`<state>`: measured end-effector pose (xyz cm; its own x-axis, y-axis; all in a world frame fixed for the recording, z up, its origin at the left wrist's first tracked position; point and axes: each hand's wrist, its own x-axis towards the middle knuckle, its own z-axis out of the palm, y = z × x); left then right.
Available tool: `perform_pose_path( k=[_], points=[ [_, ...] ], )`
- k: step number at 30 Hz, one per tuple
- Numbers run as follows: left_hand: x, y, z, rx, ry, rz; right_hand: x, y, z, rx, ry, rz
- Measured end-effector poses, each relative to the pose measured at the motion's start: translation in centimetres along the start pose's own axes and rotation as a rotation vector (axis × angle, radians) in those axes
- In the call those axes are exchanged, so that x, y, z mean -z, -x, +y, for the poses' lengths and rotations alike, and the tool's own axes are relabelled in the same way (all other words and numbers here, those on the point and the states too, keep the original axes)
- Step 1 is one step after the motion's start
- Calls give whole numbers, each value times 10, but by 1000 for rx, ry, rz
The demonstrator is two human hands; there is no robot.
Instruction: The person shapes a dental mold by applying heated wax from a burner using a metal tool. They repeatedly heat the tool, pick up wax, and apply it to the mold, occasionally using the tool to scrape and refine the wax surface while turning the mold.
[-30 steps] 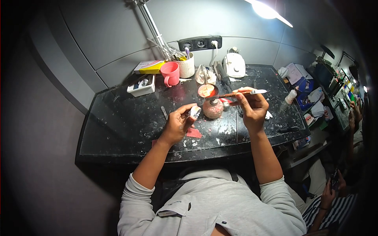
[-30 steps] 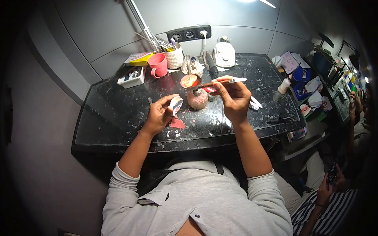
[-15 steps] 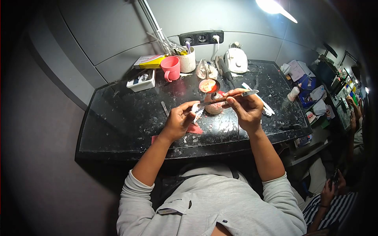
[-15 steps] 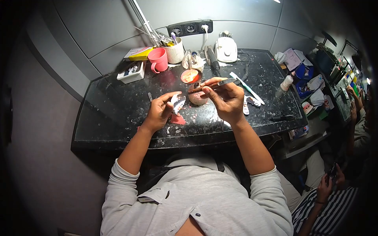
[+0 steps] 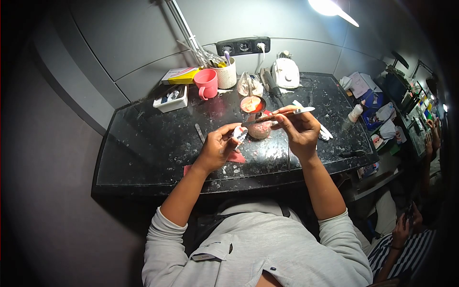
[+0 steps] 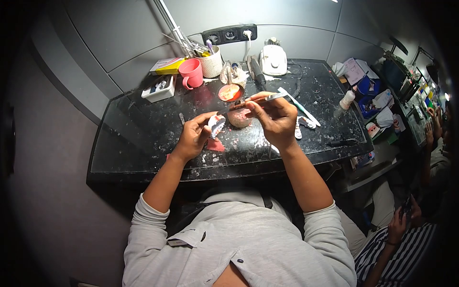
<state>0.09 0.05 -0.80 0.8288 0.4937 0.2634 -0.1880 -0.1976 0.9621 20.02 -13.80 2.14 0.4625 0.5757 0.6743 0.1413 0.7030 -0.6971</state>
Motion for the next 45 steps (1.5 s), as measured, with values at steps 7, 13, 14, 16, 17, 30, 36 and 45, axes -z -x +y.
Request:
perform_pose_path(
  k=[7, 13, 14, 16, 17, 30, 36, 45],
  points=[
    [7, 0, 2, 84, 123, -18, 17, -13, -2, -33, 146, 258],
    [9, -3, 15, 123, 453, -19, 20, -15, -2, -70, 195, 330],
    [9, -3, 15, 122, 453, -17, 21, -14, -2, -70, 201, 331],
    [9, -5, 13, 105, 537, -38, 21, -14, -2, -69, 205, 331],
    [10, -5, 13, 103, 537, -37, 21, -14, -3, -68, 218, 329],
    [16, -5, 10, 158, 568, -26, 22, -14, -4, -94, 249, 325],
    [14, -6, 10, 154, 593, -4, 23, -14, -3, -92, 246, 321],
    [15, -7, 8, 132, 607, -18, 23, -13, -3, -90, 252, 319]
  ],
)
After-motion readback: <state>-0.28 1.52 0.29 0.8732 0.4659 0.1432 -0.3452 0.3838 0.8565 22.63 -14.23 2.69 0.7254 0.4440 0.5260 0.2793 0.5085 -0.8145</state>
